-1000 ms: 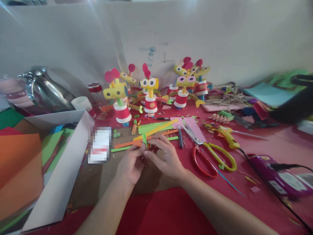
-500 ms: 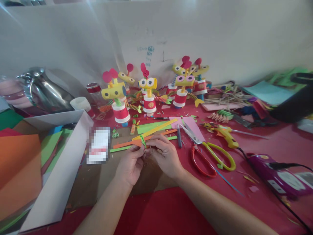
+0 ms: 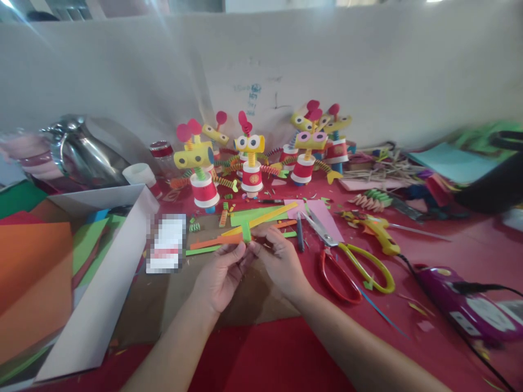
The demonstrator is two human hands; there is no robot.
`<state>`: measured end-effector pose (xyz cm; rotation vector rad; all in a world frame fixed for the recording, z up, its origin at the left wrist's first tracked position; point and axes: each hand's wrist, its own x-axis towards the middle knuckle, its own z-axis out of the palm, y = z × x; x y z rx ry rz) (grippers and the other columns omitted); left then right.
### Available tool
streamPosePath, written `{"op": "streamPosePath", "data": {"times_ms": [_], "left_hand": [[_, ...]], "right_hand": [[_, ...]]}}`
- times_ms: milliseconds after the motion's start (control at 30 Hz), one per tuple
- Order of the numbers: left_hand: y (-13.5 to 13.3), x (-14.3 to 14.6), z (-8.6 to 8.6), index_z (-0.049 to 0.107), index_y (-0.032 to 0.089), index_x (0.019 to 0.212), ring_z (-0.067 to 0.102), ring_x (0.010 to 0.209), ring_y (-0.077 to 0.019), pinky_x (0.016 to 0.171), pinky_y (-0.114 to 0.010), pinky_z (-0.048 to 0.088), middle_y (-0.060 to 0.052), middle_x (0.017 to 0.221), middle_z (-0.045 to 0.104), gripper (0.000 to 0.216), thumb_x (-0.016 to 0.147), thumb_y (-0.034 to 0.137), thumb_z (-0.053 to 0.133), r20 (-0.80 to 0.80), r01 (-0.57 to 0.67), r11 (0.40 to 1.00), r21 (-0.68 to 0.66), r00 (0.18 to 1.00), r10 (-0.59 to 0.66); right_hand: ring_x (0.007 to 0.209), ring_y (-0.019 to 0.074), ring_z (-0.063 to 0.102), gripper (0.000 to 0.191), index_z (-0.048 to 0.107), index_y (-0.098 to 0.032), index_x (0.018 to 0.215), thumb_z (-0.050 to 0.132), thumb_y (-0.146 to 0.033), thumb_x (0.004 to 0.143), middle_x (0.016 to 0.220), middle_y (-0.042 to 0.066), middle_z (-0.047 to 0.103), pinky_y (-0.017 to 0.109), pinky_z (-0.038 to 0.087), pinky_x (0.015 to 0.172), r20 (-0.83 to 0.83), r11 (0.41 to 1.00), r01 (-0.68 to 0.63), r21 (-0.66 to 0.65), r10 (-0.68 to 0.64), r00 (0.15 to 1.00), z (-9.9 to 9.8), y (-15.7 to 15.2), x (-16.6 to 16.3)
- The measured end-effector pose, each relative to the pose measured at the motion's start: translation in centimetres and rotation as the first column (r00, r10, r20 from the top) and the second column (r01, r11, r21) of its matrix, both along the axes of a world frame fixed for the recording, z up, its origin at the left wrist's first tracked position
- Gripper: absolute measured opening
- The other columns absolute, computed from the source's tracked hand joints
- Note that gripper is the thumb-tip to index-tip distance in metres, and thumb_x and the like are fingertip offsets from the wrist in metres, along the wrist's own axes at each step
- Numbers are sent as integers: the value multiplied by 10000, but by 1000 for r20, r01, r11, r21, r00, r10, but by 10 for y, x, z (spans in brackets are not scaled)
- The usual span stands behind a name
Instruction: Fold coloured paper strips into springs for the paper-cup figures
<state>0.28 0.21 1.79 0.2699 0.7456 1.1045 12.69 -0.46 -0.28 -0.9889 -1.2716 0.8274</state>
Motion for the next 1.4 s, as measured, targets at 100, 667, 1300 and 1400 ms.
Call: {"op": "streamPosePath", "data": {"times_ms": [100,667,1300,1400], "left_hand": [[0,1,0,688,105,784,668,651,-111,652,-208,573,-45,730,705,131,769,-9,624,1,0,1000,-20,1000,0],[2,-4,-5,683,125,726,628,612,-100,612,-200,519,-12,674,680,148,637,30,753,-115,39,995,96,993,-28],[-1,-2,0,742,138,772,631,709,-132,791,-290,499,-46,772,715,138,661,208,786,-366,115,945,305,931,5],[0,-2,0,741,137,762,641,712,-139,810,-307,502,-48,765,716,129,655,193,788,-341,116,943,311,940,-3]], "right_hand": [[756,147,568,132,692,-260,887,640,-188,790,886,8,554,299,488,696,-57,999,-30,-40,28,998,-1,0,-2],[825,167,587,233,654,-242,994,706,-326,783,962,39,592,302,496,720,28,999,-25,-35,26,999,2,-8,-3],[595,104,506,195,639,-184,642,718,-341,727,616,-34,566,252,431,634,-508,911,-276,-306,89,857,15,-3,4],[579,91,499,207,627,-177,627,754,-328,688,617,-36,561,238,419,612,-600,862,-356,-360,78,796,13,-1,5]]}}
